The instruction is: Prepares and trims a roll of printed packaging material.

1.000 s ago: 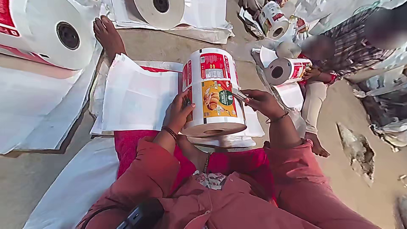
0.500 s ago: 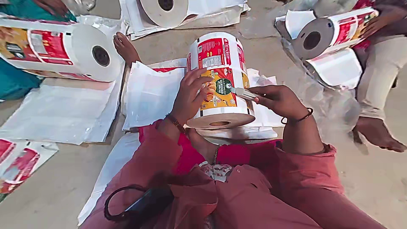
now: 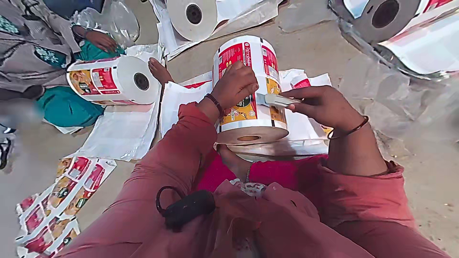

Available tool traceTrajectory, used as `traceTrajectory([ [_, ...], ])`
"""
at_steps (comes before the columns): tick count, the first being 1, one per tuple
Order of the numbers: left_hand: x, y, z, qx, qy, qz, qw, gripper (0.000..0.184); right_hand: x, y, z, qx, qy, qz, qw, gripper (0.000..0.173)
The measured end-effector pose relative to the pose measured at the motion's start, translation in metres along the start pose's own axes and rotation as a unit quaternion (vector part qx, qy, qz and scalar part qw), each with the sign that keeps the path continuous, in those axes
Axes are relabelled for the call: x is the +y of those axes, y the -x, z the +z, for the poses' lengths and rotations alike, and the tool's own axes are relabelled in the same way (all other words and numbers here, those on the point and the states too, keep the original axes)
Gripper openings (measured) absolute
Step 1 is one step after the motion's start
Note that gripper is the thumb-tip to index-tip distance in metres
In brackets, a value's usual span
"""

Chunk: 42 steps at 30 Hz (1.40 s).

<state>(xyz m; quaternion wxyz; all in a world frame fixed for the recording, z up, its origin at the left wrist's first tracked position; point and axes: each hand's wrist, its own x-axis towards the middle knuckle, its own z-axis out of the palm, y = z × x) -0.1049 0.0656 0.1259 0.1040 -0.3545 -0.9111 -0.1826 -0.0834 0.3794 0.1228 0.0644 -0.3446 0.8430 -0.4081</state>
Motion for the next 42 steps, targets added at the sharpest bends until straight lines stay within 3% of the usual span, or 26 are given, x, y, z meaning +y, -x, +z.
traceTrajectory([
  [4, 0.001, 0.000, 0.001, 0.005, -0.011, 0.013, 1.000, 0.054, 0.005, 0.006, -0.006, 0.017, -0.005, 0.027, 0.999, 0.033],
  [10, -0.002, 0.003, 0.009, 0.039, 0.021, 0.000, 0.999, 0.055, -0.009, -0.001, 0.007, -0.035, 0.091, 0.036, 0.995, 0.035],
  [16, -0.003, 0.007, 0.012, 0.084, 0.052, -0.007, 0.995, 0.052, -0.014, -0.004, 0.015, -0.036, 0.103, 0.049, 0.993, 0.034],
  [32, 0.005, 0.002, 0.011, 0.030, 0.002, 0.010, 0.999, 0.061, -0.015, -0.003, 0.012, -0.033, 0.134, 0.028, 0.990, 0.035],
  [42, 0.020, 0.001, 0.013, 0.039, -0.005, 0.051, 0.998, 0.065, -0.022, -0.004, 0.016, -0.055, 0.137, -0.008, 0.989, 0.036],
])
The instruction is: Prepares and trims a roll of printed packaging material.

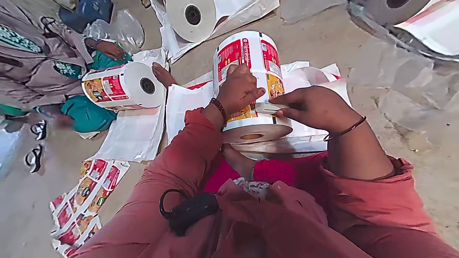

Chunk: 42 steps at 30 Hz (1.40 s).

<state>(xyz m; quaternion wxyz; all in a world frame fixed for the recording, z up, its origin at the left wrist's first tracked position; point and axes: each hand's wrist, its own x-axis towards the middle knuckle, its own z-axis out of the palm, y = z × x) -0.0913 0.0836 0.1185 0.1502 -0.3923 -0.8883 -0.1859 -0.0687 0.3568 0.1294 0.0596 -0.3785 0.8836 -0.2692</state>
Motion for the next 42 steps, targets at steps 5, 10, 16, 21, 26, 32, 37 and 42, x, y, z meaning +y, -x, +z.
traceTrajectory([
  [5, 0.003, 0.001, 0.001, 0.012, -0.008, 0.007, 1.000, 0.068, -0.006, 0.002, 0.001, -0.007, 0.008, -0.003, 1.000, 0.036],
  [10, 0.007, 0.005, 0.003, 0.038, 0.013, 0.016, 0.999, 0.068, -0.014, 0.016, -0.005, -0.015, -0.019, -0.018, 1.000, 0.026],
  [16, 0.008, 0.007, 0.003, 0.040, 0.017, 0.033, 0.999, 0.068, -0.028, 0.040, -0.005, 0.020, 0.004, -0.043, 0.999, 0.021],
  [21, 0.002, 0.010, 0.006, 0.082, 0.054, 0.045, 0.994, 0.072, -0.024, 0.043, -0.006, 0.016, -0.014, -0.045, 0.999, 0.020],
  [26, -0.002, 0.013, 0.009, 0.129, 0.073, 0.053, 0.988, 0.072, -0.032, 0.042, -0.009, 0.011, -0.002, -0.031, 0.999, 0.022],
  [32, 0.012, 0.011, 0.005, 0.062, 0.033, 0.077, 0.995, 0.074, -0.024, 0.033, -0.011, -0.011, -0.004, -0.028, 1.000, 0.023],
  [37, 0.014, 0.016, 0.007, 0.065, 0.034, 0.077, 0.994, 0.077, -0.032, 0.040, -0.013, -0.012, 0.018, -0.018, 1.000, 0.025],
  [42, 0.014, 0.020, 0.009, 0.085, 0.049, 0.051, 0.994, 0.077, -0.038, 0.052, -0.014, -0.020, 0.043, 0.001, 0.999, 0.028],
])
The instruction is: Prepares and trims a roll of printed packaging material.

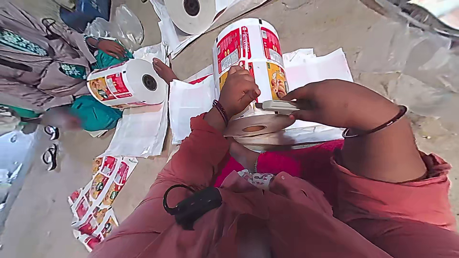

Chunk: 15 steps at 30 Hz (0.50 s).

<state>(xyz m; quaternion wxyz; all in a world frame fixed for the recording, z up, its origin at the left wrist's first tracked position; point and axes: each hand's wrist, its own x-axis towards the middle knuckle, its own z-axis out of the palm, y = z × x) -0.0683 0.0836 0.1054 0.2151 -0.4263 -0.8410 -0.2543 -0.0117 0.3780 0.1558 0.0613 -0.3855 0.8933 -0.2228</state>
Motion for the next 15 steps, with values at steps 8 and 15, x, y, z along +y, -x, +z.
traceTrajectory([
  [8, -0.002, 0.001, 0.003, 0.053, 0.008, -0.027, 0.998, 0.071, -0.032, -0.007, -0.001, 0.012, -0.037, 0.195, 0.980, 0.046],
  [15, 0.006, 0.002, -0.002, 0.051, -0.007, -0.026, 0.998, 0.068, -0.074, 0.015, 0.039, 0.061, -0.102, 0.237, 0.964, 0.039],
])
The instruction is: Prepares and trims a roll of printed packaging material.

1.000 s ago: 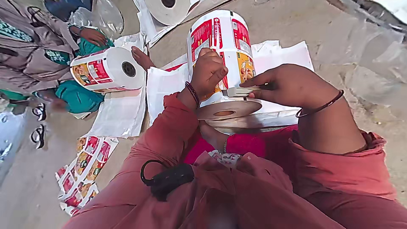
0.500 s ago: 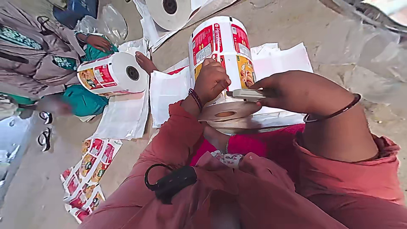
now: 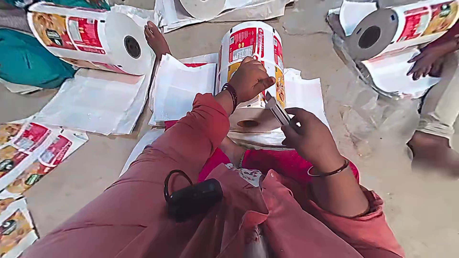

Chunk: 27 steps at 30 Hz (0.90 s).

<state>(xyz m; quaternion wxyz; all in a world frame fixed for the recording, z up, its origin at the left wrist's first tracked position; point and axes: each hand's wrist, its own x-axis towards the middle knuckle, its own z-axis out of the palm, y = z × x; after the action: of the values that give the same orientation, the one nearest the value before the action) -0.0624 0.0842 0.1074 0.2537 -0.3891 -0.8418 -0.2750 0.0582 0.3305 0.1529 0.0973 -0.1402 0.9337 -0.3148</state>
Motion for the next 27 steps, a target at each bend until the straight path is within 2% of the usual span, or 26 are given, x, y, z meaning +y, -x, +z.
traceTrajectory([
  [5, 0.000, -0.001, 0.000, -0.002, -0.002, 0.000, 1.000, 0.070, -0.021, 0.006, 0.018, 0.001, 0.024, -0.020, 1.000, 0.055],
  [12, 0.001, 0.000, -0.003, -0.008, -0.003, -0.006, 1.000, 0.070, -0.031, 0.009, 0.028, 0.009, 0.060, -0.043, 0.997, 0.056],
  [16, 0.002, -0.002, -0.003, -0.019, -0.002, -0.013, 1.000, 0.070, -0.044, 0.010, 0.029, 0.016, 0.173, -0.043, 0.984, 0.058],
  [19, 0.003, 0.000, -0.005, -0.031, -0.008, -0.014, 0.999, 0.070, -0.058, 0.015, 0.026, -0.017, 0.266, -0.025, 0.964, 0.060],
  [21, -0.001, 0.001, -0.004, 0.005, 0.009, -0.015, 1.000, 0.068, -0.062, 0.017, 0.022, -0.039, 0.288, -0.020, 0.957, 0.062],
  [24, -0.001, 0.006, -0.003, 0.108, 0.103, -0.095, 0.984, 0.058, -0.057, 0.018, 0.016, -0.051, 0.266, -0.032, 0.962, 0.063],
  [27, 0.000, 0.010, 0.000, 0.179, 0.245, -0.228, 0.925, 0.046, -0.036, 0.020, 0.015, -0.028, 0.150, -0.039, 0.988, 0.056],
])
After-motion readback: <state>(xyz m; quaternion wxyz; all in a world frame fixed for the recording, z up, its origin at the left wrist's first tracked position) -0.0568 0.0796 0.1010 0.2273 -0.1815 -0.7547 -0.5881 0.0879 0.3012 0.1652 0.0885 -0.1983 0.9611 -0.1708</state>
